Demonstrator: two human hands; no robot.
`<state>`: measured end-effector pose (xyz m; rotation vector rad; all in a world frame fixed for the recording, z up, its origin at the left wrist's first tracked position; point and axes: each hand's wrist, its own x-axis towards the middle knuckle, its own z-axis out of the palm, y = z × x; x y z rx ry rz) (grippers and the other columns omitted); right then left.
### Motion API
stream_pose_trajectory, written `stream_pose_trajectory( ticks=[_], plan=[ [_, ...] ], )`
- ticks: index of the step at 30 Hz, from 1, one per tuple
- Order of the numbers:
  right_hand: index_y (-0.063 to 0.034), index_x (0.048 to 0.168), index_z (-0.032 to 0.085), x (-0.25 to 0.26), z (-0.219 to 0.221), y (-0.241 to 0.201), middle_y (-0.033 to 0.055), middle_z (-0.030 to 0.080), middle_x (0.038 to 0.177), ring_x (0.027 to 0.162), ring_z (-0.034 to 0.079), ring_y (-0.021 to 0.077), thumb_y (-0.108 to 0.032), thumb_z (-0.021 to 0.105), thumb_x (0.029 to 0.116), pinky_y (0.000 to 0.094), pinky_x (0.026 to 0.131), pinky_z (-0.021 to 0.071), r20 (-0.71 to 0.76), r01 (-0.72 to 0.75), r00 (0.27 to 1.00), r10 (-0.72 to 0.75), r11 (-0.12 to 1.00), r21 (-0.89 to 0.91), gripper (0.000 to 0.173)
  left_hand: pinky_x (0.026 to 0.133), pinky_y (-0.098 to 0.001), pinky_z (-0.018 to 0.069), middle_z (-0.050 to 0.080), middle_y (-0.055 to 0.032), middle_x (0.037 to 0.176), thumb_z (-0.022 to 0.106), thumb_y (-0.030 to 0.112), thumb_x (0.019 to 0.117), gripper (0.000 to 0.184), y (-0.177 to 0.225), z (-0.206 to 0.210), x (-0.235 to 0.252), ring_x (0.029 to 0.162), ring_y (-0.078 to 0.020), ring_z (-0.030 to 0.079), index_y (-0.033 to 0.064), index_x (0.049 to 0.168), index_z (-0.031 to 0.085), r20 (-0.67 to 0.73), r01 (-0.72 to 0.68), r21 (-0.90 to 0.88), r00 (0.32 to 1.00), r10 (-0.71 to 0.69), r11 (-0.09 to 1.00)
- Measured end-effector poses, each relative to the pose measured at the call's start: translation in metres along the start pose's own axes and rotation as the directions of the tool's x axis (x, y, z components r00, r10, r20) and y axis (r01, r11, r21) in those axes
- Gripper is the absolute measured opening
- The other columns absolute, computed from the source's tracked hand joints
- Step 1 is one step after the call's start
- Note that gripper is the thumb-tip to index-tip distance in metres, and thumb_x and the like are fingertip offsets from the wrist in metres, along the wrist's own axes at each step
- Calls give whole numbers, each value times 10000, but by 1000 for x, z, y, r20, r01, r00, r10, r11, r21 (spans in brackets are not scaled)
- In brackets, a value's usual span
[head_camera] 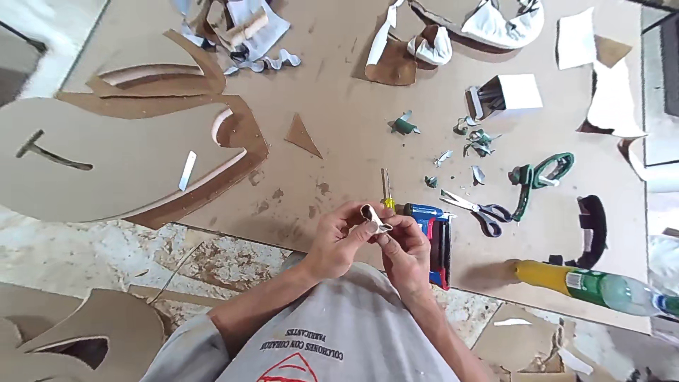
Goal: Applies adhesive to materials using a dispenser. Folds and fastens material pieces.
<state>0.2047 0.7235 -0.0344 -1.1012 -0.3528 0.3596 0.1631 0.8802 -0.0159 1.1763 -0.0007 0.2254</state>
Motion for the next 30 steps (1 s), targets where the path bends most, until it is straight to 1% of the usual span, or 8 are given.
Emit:
stream_pose_trajectory(
  ticks=[2, 4, 7, 10, 15, 21, 24, 30],
  plan=[
    [-70, 1255, 588, -2, 4, -7, 48, 731, 1126, 967, 721, 144, -77, 722, 941, 334, 867, 618, 6, 31, 1000, -30, 998, -47, 341, 1005, -394, 578, 713, -109, 1236, 550, 0, 1022, 257, 1, -4, 3, 1149, -205, 692, -38, 1275, 580, 23, -4, -96, 1000, 6, 995],
    [-72, 1249, 602, -3, 6, -13, 48, 737, 1117, 961, 730, 147, -56, 734, 930, 326, 859, 630, -6, 101, 995, -102, 990, -96, 345, 1028, -398, 561, 693, -107, 1285, 561, 17, 1024, 252, 2, -6, 5, 1190, -213, 670, 7, 1269, 620, 70, -48, -125, 996, 57, 991],
    [-74, 1245, 627, -4, 6, -19, 24, 728, 1136, 964, 717, 118, -58, 738, 929, 304, 862, 625, -11, 178, 983, -182, 972, -153, 336, 1015, -365, 559, 676, -72, 1292, 580, 58, 1029, 229, 1, -7, 7, 1200, -179, 647, 92, 1234, 678, 145, -175, -36, 973, 178, 984],
    [-78, 1244, 632, -7, 8, -20, 5, 722, 1158, 973, 712, 96, -37, 742, 919, 287, 864, 624, -16, 210, 976, -217, 957, -198, 345, 1020, -344, 557, 684, -36, 1255, 590, 55, 1024, 228, 2, -6, 5, 1194, -151, 645, 110, 1225, 683, 188, -238, 19, 955, 231, 971],
    [-99, 1269, 623, -11, 7, -18, 11, 736, 1143, 978, 728, 100, -41, 698, 953, 299, 859, 639, 17, 307, 944, -329, 859, -410, 330, 983, -317, 573, 681, -12, 1256, 595, 77, 1026, 243, 1, -6, 4, 1154, -122, 659, 109, 1262, 647, 190, -115, -73, 974, 127, 991],
    [2, 1124, 683, -8, -1, -17, 64, 723, 1010, 883, 711, 83, -105, 734, 949, 252, 794, 634, 60, 352, 921, -384, 758, -549, 211, 956, -322, 580, 703, -10, 1172, 608, 84, 1023, 212, -3, -9, 6, 1070, -104, 679, 57, 1232, 625, 195, 30, -109, 981, -8, 994],
    [-9, 1049, 692, -9, -1, -17, 43, 716, 954, 851, 701, 59, -142, 739, 954, 220, 772, 623, 55, 370, 906, -419, 723, -583, 169, 940, -296, 582, 707, 5, 1155, 611, 85, 1022, 204, -3, -10, 7, 1044, -80, 681, 53, 1223, 630, 236, 55, -126, 971, -24, 991],
    [-43, 1037, 705, -10, 0, -13, 23, 726, 940, 840, 704, 68, -168, 712, 974, 235, 754, 621, 19, 384, 890, -456, 724, -573, 140, 918, -284, 585, 705, 11, 1152, 612, 88, 1022, 175, -5, -8, 7, 1034, -73, 681, 55, 1192, 634, 243, 70, -134, 969, -35, 988]
  ],
)
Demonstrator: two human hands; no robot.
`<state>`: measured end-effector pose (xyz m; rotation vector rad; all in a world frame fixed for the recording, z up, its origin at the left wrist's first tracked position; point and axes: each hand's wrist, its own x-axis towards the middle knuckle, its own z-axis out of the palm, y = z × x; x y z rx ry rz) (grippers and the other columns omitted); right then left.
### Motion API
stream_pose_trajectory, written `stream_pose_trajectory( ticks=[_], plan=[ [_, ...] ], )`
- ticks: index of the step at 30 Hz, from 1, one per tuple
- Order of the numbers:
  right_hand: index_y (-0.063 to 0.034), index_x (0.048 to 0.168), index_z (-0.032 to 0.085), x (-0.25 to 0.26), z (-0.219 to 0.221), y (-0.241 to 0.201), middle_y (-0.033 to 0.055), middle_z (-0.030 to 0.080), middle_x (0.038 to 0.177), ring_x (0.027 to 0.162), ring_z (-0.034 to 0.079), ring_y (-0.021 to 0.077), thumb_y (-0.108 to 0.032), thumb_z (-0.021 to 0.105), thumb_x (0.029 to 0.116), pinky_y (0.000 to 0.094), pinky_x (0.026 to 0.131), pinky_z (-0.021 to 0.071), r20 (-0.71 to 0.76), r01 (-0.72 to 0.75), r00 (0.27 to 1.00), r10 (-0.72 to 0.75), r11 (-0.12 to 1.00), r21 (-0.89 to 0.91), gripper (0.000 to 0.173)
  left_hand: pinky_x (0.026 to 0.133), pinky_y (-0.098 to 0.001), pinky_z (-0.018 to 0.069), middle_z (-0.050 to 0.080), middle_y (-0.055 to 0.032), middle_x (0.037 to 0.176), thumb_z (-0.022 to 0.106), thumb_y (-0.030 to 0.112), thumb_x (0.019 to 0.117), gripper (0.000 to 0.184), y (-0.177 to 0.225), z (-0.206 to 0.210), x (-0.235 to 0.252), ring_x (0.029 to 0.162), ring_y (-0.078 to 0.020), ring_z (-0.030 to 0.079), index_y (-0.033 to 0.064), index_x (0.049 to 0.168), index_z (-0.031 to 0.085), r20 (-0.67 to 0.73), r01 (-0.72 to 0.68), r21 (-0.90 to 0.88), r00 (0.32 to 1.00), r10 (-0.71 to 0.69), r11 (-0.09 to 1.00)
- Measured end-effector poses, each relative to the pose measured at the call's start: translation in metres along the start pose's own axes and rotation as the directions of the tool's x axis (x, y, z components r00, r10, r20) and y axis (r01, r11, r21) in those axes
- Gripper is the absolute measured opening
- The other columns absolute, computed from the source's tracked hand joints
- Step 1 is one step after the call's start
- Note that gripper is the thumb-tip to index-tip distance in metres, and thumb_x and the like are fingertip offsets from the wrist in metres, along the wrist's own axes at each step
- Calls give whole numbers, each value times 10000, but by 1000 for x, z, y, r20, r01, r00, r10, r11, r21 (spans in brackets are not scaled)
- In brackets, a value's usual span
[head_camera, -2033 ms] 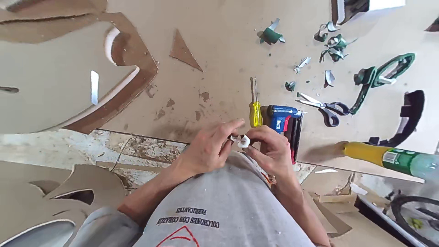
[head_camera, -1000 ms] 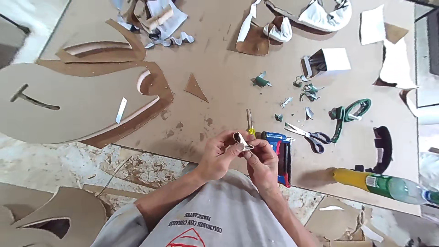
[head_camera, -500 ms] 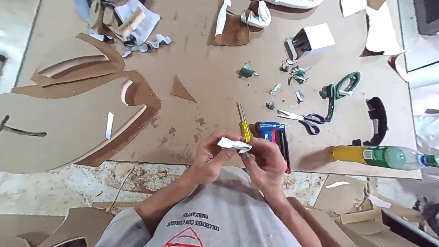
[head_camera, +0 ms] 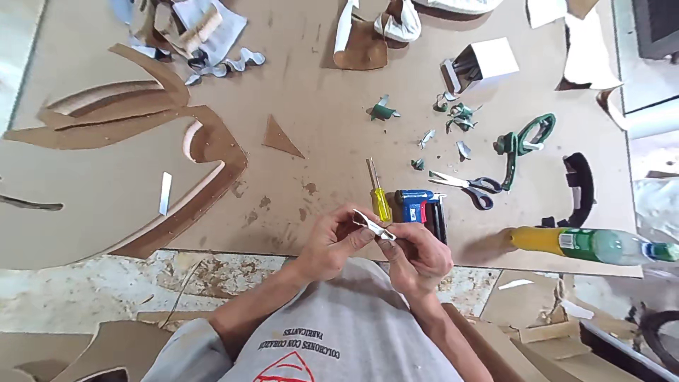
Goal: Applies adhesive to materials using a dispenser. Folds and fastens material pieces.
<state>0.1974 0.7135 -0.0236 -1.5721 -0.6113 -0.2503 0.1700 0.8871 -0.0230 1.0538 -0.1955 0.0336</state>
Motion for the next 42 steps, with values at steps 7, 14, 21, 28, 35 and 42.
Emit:
stream_pose_trajectory(
  ticks=[7, 14, 21, 28, 35, 42],
  plan=[
    [82, 1380, 544, -1, 0, 12, 113, 718, 1124, 956, 725, 165, -143, 712, 948, 356, 837, 646, 108, -219, 969, 221, 975, -27, 515, 975, -372, 565, 703, -61, 1205, 528, 77, 1052, 247, -3, -4, 8, 1088, -150, 676, -12, 1261, 626, -179, 40, -66, 983, -51, 997],
    [68, 1258, 640, 29, -29, 0, 116, 708, 1098, 959, 701, 159, -244, 644, 990, 324, 809, 624, 143, -237, 956, 256, 961, -141, 411, 776, -290, 609, 688, -84, 1095, 438, 91, 1083, 378, 2, -11, 6, 940, -122, 686, -89, 1413, 477, -112, 14, 341, 993, 26, 940],
    [19, 1129, 724, 45, -13, -1, 44, 720, 972, 782, 665, 55, -175, 581, 1018, 226, 676, 581, 325, -376, 874, 361, 926, -17, 265, 843, -255, 578, 702, -86, 1104, 428, 98, 1083, 445, 0, -14, 4, 950, -71, 672, -81, 1486, 373, 59, -5, 564, 998, -34, 826],
    [-2, 1050, 732, 41, -14, 3, 7, 747, 870, 715, 690, 47, -31, 562, 949, 213, 630, 593, 340, -545, 797, 499, 837, 48, 199, 773, -231, 560, 682, -72, 1016, 366, 102, 1085, 411, 0, -21, 5, 861, -59, 641, -42, 1453, 477, 73, 57, 574, 990, -121, 817],
    [-13, 989, 746, 35, -8, 7, 6, 750, 843, 709, 693, 34, -106, 692, 950, 202, 631, 597, 181, -462, 866, 466, 884, -70, 115, 878, -283, 588, 707, -100, 1160, 453, 206, 1079, 405, -3, -22, 5, 989, -96, 685, -35, 1382, 570, 69, 74, 596, 987, -143, 800],
    [-3, 932, 763, 20, 5, 22, 56, 732, 863, 739, 683, 48, -122, 716, 938, 193, 642, 588, 86, -144, 980, 178, 942, -304, 128, 791, -246, 613, 757, -45, 982, 525, 110, 1052, 267, -10, -17, 3, 845, -58, 712, -5, 1212, 706, -85, 90, 699, 995, -43, 709]
  ],
)
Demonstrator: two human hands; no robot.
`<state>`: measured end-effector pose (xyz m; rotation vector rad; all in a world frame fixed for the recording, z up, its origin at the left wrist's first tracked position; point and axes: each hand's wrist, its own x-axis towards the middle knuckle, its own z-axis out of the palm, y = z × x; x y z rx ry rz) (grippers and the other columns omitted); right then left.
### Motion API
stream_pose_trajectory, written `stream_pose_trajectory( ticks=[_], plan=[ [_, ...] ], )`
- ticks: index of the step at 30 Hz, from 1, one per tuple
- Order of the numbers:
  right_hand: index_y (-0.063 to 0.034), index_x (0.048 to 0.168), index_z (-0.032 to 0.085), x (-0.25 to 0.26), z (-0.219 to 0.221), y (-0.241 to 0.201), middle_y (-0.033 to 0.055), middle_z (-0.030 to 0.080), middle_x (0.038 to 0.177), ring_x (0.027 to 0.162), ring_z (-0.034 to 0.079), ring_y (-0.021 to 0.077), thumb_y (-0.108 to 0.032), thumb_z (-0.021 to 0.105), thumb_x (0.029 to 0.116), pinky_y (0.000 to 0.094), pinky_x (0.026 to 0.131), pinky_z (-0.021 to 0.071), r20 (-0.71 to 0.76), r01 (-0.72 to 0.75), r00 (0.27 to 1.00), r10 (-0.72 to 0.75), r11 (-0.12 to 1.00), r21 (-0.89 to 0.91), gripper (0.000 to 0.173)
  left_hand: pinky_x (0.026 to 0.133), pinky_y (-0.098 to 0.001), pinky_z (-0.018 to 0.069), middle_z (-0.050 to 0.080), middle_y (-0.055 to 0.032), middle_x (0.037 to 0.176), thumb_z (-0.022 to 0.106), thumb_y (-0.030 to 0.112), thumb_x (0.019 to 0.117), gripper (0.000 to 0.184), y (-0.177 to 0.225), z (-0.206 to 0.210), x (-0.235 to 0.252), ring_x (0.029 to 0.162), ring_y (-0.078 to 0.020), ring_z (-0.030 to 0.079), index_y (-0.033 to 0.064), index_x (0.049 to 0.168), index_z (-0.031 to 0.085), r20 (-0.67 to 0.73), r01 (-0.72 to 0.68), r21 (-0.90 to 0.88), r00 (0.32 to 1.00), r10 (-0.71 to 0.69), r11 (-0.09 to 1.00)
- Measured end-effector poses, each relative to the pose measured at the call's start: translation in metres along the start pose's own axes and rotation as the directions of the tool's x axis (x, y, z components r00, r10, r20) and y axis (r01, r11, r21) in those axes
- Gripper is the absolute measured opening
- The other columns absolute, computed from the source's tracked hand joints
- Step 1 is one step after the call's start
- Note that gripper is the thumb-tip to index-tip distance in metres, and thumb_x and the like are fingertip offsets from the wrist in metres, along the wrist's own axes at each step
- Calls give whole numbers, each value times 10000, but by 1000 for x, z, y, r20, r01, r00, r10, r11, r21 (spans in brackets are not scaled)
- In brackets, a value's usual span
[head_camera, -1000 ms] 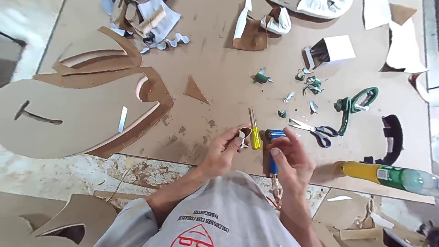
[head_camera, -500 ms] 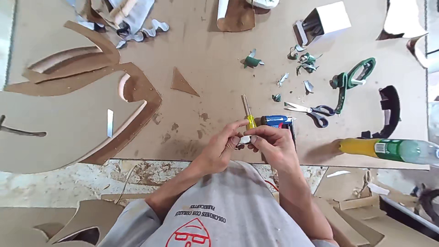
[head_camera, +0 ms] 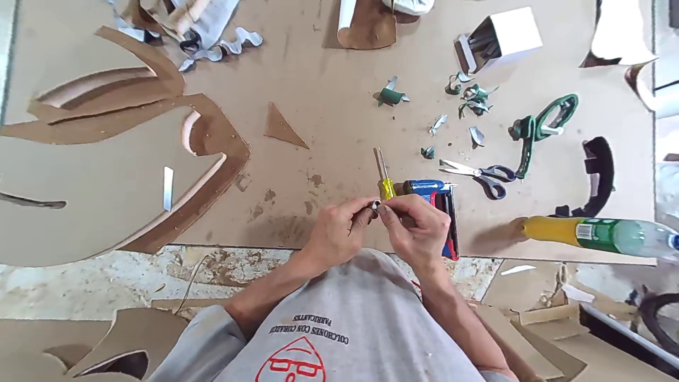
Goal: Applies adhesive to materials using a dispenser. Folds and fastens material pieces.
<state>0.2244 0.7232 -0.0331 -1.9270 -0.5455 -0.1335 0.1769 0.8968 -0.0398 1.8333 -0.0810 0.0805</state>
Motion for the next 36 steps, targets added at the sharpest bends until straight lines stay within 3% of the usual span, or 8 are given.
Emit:
stream_pose_trajectory(
  ticks=[5, 12, 18, 23, 26, 30, 33, 36],
  plan=[
    [-7, 957, 763, -1, 8, 15, 107, 749, 938, 855, 715, 115, -101, 707, 953, 248, 764, 607, 45, 190, 981, -187, 979, -79, 110, 801, -239, 611, 769, -45, 981, 556, 133, 1041, 266, -5, -2, -2, 840, -53, 720, 13, 1206, 726, -48, 25, 67, 999, -21, 997],
    [31, 995, 733, -2, 27, 34, 103, 767, 991, 861, 746, 111, -31, 682, 909, 275, 771, 646, 158, -160, 979, 130, 968, 195, 118, 733, -281, 612, 765, -26, 917, 579, 197, 1038, 384, -30, -7, -5, 765, -80, 719, 26, 1381, 559, -11, 117, 182, 993, -117, 976],
    [-22, 933, 761, -5, 45, 62, 91, 775, 929, 848, 743, 137, -84, 696, 902, 291, 774, 628, 122, 162, 981, -149, 982, -102, 95, 732, -305, 631, 767, -18, 914, 578, 160, 1026, 286, -44, -5, -1, 777, -102, 740, 32, 1281, 548, 15, 310, 33, 950, -311, 950],
    [-99, 949, 766, -4, 63, 98, -7, 749, 846, 748, 692, 43, -212, 672, 904, 278, 706, 589, 294, -353, 881, 370, 929, -109, 154, 835, -394, 601, 749, -58, 970, 526, 270, 1050, 327, -90, -6, 9, 862, -159, 728, 60, 1291, 592, 175, 400, 220, 881, -440, 890],
    [-146, 953, 773, 1, 69, 105, -24, 752, 852, 770, 699, 63, -270, 660, 895, 333, 729, 584, 338, -468, 781, 526, 850, -241, 178, 869, -447, 588, 742, -108, 1102, 588, 248, 978, 389, -102, -5, 1, 938, -229, 728, 83, 1327, 635, 175, 300, 394, 904, -391, 869],
    [-150, 956, 776, 7, 72, 102, 0, 755, 853, 787, 713, 120, -286, 655, 905, 399, 751, 582, 315, -428, 776, 547, 823, -374, 189, 1043, -377, 541, 666, -142, 1332, 611, 122, 959, 269, -133, -1, -18, 1215, -260, 655, 64, 1196, 726, 126, -126, 464, 989, 75, 877],
    [-134, 947, 774, 8, 73, 102, 26, 755, 866, 800, 717, 158, -265, 666, 902, 420, 752, 576, 314, -354, 807, 500, 836, -420, 177, 1000, -382, 566, 711, -156, 1267, 540, 37, 1012, 196, -152, -4, -18, 1153, -288, 696, 37, 1055, 730, 220, -382, 463, 924, 314, 800],
    [-115, 932, 774, 4, 74, 106, 54, 733, 943, 872, 704, 196, -234, 685, 909, 416, 786, 579, 306, -253, 858, 411, 859, -445, 150, 935, -367, 590, 735, -136, 1213, 525, 44, 1039, 210, -157, -6, -15, 1090, -270, 721, 56, 1137, 711, 278, -460, 495, 888, 367, 737]
  ],
)
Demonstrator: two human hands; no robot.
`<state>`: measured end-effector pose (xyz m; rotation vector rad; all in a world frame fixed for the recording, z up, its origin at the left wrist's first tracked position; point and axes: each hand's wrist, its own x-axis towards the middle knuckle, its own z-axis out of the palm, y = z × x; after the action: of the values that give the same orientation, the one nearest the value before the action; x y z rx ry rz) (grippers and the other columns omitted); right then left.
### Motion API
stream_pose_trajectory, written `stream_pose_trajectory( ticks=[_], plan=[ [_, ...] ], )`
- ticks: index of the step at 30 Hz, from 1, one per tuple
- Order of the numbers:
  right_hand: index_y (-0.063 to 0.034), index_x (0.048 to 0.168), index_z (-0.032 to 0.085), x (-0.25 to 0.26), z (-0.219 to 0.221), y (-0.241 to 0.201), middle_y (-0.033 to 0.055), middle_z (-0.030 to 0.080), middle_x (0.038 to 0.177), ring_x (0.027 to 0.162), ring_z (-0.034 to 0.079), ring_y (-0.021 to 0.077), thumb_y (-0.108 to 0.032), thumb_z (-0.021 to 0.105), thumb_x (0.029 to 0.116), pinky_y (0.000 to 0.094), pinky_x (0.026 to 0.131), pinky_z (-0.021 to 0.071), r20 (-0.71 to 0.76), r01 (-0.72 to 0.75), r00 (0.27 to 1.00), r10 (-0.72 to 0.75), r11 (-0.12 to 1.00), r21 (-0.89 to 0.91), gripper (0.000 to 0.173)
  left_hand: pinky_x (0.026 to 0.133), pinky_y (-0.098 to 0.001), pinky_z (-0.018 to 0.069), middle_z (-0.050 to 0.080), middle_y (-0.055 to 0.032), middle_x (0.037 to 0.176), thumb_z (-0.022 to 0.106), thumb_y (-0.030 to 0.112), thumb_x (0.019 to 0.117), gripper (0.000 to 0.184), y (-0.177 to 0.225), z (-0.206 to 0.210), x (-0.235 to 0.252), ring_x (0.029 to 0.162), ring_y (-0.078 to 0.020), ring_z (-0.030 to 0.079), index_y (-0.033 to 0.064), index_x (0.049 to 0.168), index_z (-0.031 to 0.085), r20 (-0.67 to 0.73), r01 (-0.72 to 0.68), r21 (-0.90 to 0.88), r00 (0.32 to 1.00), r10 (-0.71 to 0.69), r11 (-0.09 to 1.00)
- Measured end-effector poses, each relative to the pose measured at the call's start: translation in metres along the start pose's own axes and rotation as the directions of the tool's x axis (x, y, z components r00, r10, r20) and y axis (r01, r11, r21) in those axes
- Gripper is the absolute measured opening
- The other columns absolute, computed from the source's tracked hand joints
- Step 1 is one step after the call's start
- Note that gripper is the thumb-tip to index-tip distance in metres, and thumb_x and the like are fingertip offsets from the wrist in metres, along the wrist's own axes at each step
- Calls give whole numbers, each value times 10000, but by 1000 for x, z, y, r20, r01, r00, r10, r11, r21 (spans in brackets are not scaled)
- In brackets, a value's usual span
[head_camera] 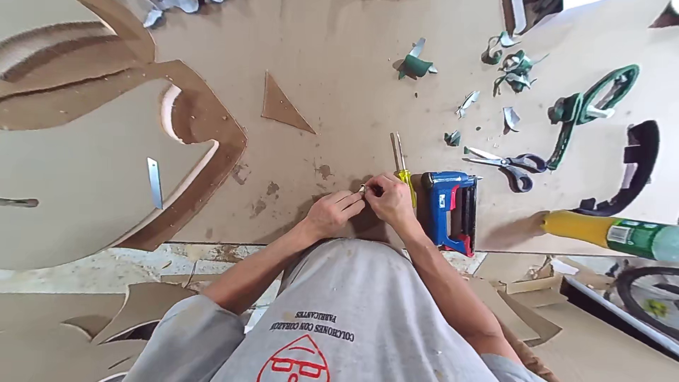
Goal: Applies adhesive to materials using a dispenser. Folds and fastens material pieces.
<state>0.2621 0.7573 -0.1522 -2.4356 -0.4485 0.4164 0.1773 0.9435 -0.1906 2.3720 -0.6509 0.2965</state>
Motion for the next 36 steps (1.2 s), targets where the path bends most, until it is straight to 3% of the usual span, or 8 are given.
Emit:
stream_pose_trajectory(
  ticks=[6, 16, 20, 23, 28, 31, 33, 36],
  plan=[
    [-115, 909, 773, -6, 16, 20, 61, 751, 1010, 970, 696, 223, -206, 684, 931, 379, 830, 575, -165, 225, 960, -228, 974, -36, 129, 898, -398, 577, 752, -129, 989, 544, 67, 1034, 239, -1, 2, 6, 937, -268, 727, 42, 1232, 676, -28, 31, 120, 999, -28, 992],
    [-71, 1023, 766, -23, 15, 22, 108, 737, 1142, 1019, 709, 259, -194, 602, 985, 381, 827, 599, -90, 405, 897, -434, 885, -227, 209, 891, -398, 595, 760, -143, 1016, 610, 182, 1028, 304, -21, -5, 12, 945, -281, 738, 42, 1292, 670, 35, 41, -27, 999, -40, 999],
    [-83, 1035, 768, -33, 15, 13, 152, 706, 1169, 1037, 685, 310, -203, 574, 999, 411, 833, 583, -74, 363, 912, -403, 879, -309, 231, 924, -406, 586, 751, -154, 1088, 636, 179, 997, 372, -32, -7, 18, 976, -285, 738, 13, 1329, 619, 49, -12, -113, 999, 17, 994],
    [-96, 1057, 772, -34, 16, 8, 147, 697, 1018, 931, 673, 315, -222, 563, 998, 417, 763, 556, -88, 322, 920, -382, 864, -386, 251, 922, -395, 558, 715, -129, 1243, 625, 177, 1002, 438, -35, -10, 26, 997, -268, 710, 65, 1421, 565, 121, -42, -119, 991, 57, 992],
    [-97, 991, 761, -36, 13, 2, 114, 701, 951, 873, 670, 290, -224, 538, 1007, 408, 726, 532, -28, 312, 936, -351, 864, -396, 257, 915, -402, 547, 739, -119, 1146, 590, 141, 995, 467, -36, -10, 32, 972, -277, 703, 118, 1460, 560, 229, -62, -68, 971, 76, 996],
    [-146, 1106, 778, -44, 2, 3, 96, 727, 1021, 935, 694, 263, -240, 559, 1002, 399, 779, 570, -15, 273, 959, -284, 932, -239, 261, 941, -398, 551, 745, -136, 1069, 580, 208, 1037, 402, -31, -9, 29, 960, -287, 710, 89, 1421, 596, 198, -59, -32, 978, 64, 998],
    [-137, 1139, 780, -62, -14, 2, 97, 739, 1026, 945, 711, 224, -222, 609, 984, 371, 793, 598, -130, 167, 974, -187, 974, -156, 246, 951, -396, 549, 744, -124, 1080, 571, 262, 1060, 362, -27, -8, 26, 968, -282, 708, 106, 1382, 628, 180, -50, -23, 982, 54, 998],
    [-31, 1237, 723, -100, -46, 13, 211, 690, 1080, 951, 687, 294, -210, 661, 927, 406, 788, 589, -379, -215, 919, 111, 945, -245, 363, 947, -373, 542, 725, -57, 1271, 539, 245, 1078, 331, -22, -7, 22, 1005, -241, 710, 148, 1381, 631, 167, -81, 35, 983, 74, 996]
  ],
)
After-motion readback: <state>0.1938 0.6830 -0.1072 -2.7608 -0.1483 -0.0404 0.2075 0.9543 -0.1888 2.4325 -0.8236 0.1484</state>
